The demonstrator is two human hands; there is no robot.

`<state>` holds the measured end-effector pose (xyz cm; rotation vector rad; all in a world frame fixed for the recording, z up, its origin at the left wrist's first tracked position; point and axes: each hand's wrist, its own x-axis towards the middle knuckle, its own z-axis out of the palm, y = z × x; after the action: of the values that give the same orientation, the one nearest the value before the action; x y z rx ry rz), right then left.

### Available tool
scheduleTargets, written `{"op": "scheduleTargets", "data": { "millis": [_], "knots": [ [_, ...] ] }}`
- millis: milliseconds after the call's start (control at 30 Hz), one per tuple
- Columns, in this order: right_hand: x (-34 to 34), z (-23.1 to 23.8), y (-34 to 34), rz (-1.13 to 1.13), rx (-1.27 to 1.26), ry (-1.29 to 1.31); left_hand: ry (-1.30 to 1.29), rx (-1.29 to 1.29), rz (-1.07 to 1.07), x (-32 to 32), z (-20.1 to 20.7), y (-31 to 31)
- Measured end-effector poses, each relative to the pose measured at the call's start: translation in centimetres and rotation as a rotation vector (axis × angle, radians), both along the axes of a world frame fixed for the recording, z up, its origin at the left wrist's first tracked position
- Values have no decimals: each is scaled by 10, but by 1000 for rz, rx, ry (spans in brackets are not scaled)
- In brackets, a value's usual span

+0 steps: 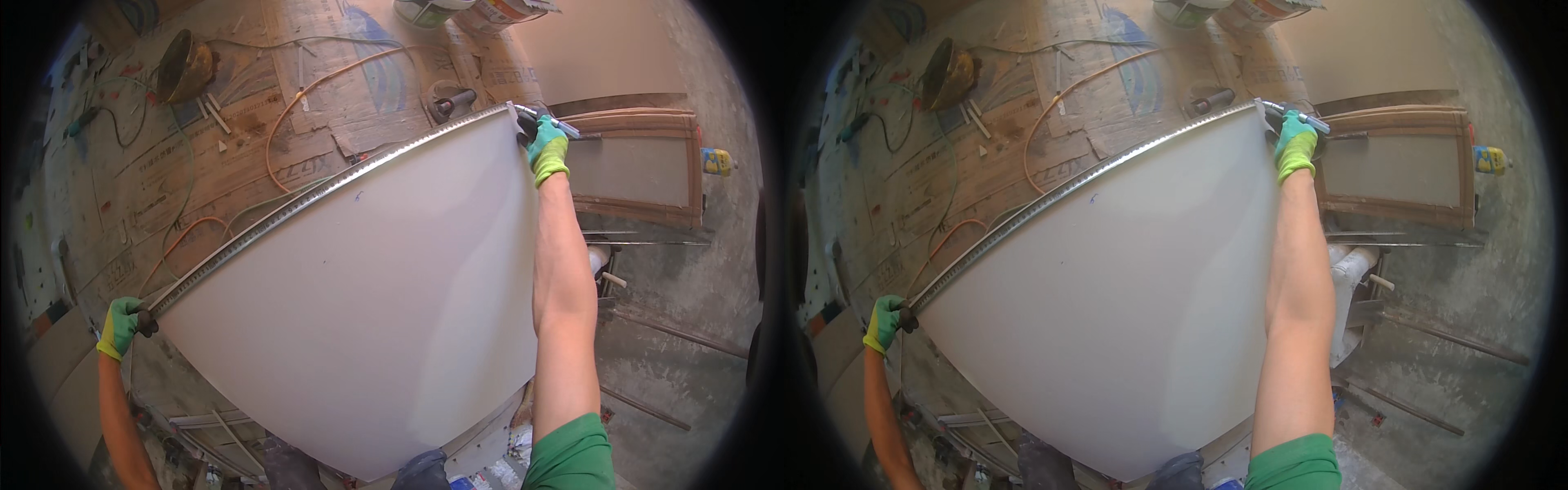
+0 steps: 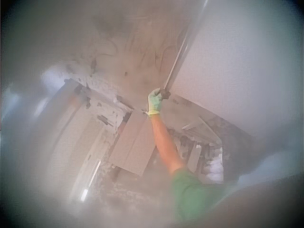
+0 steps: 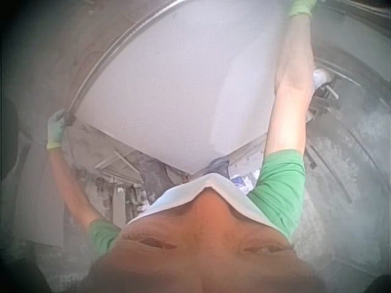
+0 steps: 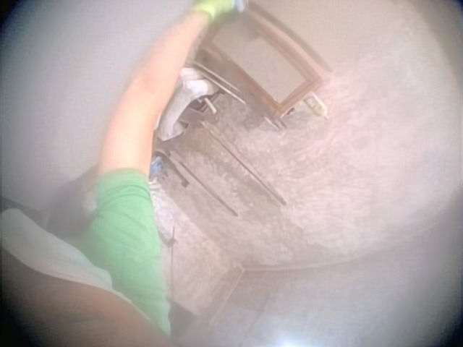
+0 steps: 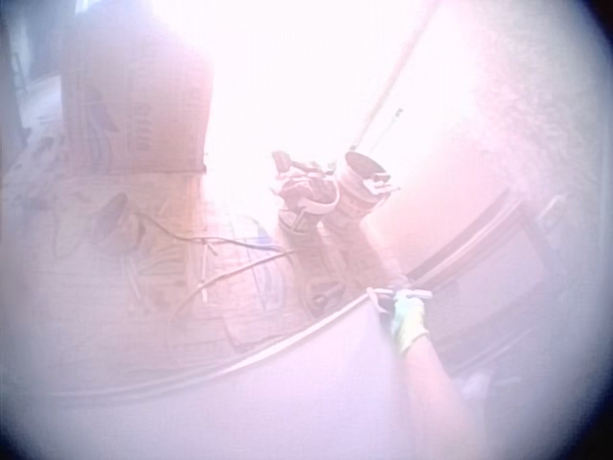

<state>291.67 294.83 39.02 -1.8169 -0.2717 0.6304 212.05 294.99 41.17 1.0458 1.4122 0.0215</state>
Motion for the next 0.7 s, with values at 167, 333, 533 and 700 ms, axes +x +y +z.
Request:
{"op": "scheduleTargets", "data": {
  "millis": [167,333,533,700],
  "knots": [
    [-6,10,-1,22,-41,4,15,5,-19,1,2,1],
    [-10,27,-25,-44,-201,-175,-12,-31,-35,-14,-11,-12],
    [7,67,-157,-109,-240,-472,-84,-12,-281,-16,-22,-131],
    [-77,136,-351,204,-721,-523,-177,-302,-152,4,23,-231]
  ]
}}
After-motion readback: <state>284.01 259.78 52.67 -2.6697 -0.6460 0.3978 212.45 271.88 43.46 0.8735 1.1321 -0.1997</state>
